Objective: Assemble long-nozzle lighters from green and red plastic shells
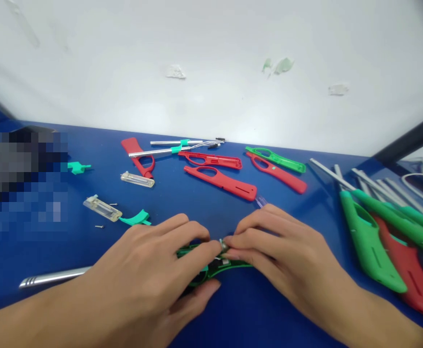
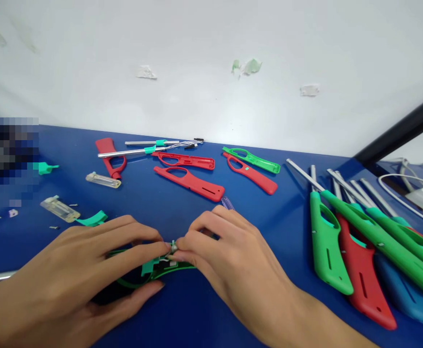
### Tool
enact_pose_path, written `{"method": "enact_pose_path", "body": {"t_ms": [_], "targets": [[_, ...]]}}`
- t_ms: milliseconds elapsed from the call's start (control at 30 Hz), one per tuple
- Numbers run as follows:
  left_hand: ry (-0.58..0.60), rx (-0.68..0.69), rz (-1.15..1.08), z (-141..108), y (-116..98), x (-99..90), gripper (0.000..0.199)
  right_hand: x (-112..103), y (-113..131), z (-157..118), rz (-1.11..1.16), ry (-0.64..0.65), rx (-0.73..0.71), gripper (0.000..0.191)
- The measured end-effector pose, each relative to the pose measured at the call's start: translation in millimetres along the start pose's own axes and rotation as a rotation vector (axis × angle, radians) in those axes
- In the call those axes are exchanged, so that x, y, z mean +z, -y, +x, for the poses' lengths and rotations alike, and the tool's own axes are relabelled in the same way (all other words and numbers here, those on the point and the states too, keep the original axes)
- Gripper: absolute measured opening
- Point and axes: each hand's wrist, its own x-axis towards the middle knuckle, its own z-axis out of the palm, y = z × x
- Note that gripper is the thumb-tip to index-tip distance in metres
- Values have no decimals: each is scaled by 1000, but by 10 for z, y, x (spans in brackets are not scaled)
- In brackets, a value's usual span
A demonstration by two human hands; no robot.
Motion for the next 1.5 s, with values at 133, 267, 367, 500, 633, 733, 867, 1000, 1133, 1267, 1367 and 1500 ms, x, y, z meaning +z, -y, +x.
{"method": "enact_pose_path", "body": {"t_ms": [133,267,367,500,633,733,867,1000,1133,1267,1367,1500], "targets": [[29,16,8,2,-4,-7,13,-21,6,8,-3,22,-53,16],[49,30,21,-40,13,4,18,-87,38,15,45,62,-80,16],[56,39,20,-81,24,32,20,-126,45,23,53,105,-71,21],[50,37,21,-96,13,51,23,-154,39,44,37,152,-43,25],[58,81,83,-90,-7,39,28,-168,52,50,44,176,-42,26],[75,61,70,-120,-8,51,30,-155,72,38,69,154,2,22],[95,71,104,-142,-6,64,31,-141,78,34,55,78,45,19],[20,84,52,-69,-22,21,37,-199,29,82,-41,-50,93,21],[42,143,94,-15,-16,7,41,-263,-84,140,-156,-219,188,17],[-23,204,120,5,4,30,40,-356,-259,205,-301,-356,240,17],[-81,233,156,27,-2,29,47,-548,-371,242,-389,-488,321,20],[-124,276,165,8,29,86,47,-928,-450,127,-514,-649,482,32]]}}
